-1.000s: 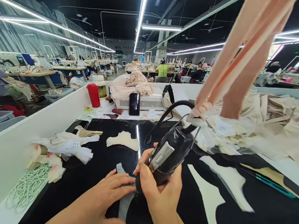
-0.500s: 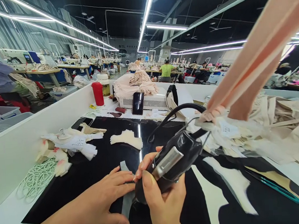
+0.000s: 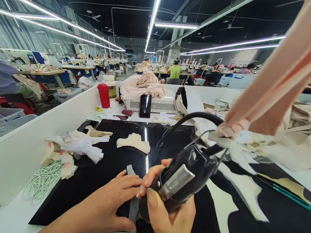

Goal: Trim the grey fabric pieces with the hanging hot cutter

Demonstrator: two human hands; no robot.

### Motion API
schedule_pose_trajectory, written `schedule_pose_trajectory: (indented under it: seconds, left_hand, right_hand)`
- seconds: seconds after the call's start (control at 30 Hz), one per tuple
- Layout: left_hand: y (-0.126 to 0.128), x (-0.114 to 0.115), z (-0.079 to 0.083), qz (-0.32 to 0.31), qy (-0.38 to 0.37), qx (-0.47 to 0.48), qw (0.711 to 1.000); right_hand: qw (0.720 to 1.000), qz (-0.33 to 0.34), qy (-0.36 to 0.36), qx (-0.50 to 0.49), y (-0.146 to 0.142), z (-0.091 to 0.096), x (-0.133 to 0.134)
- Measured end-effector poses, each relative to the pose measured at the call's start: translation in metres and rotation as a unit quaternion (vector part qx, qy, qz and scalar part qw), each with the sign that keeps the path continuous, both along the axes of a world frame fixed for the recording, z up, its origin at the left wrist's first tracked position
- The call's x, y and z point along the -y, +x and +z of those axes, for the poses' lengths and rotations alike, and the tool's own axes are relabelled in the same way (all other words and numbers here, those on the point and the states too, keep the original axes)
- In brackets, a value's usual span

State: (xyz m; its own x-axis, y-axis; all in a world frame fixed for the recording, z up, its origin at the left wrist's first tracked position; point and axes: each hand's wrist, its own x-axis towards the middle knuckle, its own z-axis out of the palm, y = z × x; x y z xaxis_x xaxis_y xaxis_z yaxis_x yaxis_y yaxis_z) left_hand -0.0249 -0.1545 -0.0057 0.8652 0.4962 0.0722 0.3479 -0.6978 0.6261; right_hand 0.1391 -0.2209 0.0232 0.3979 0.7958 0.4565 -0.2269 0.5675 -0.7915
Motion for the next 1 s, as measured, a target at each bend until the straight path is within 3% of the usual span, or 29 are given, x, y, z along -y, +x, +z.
schedule_pose_trajectory:
  seconds: [0.33, 0.57, 0.83, 1.0]
  left_hand:
    - [-0.013, -0.007, -0.015, 0.046, 0.105, 0.035, 0.993]
    - [-0.004, 0.007, -0.008, 0.002, 0.06, 0.09, 0.994]
    - [-0.005, 0.004, -0.006, 0.013, 0.05, 0.062, 0.997]
    - [-0.005, 0.005, -0.009, 0.016, 0.048, 0.067, 0.996]
  right_hand:
    - [0.997, -0.071, -0.01, 0.029, 0.041, 0.004, -0.007]
    - [0.985, -0.169, -0.022, 0.006, 0.054, 0.015, -0.022]
    - [0.997, -0.068, 0.01, 0.025, 0.026, 0.01, -0.014]
    - [0.997, -0.051, 0.014, 0.049, 0.023, 0.001, -0.013]
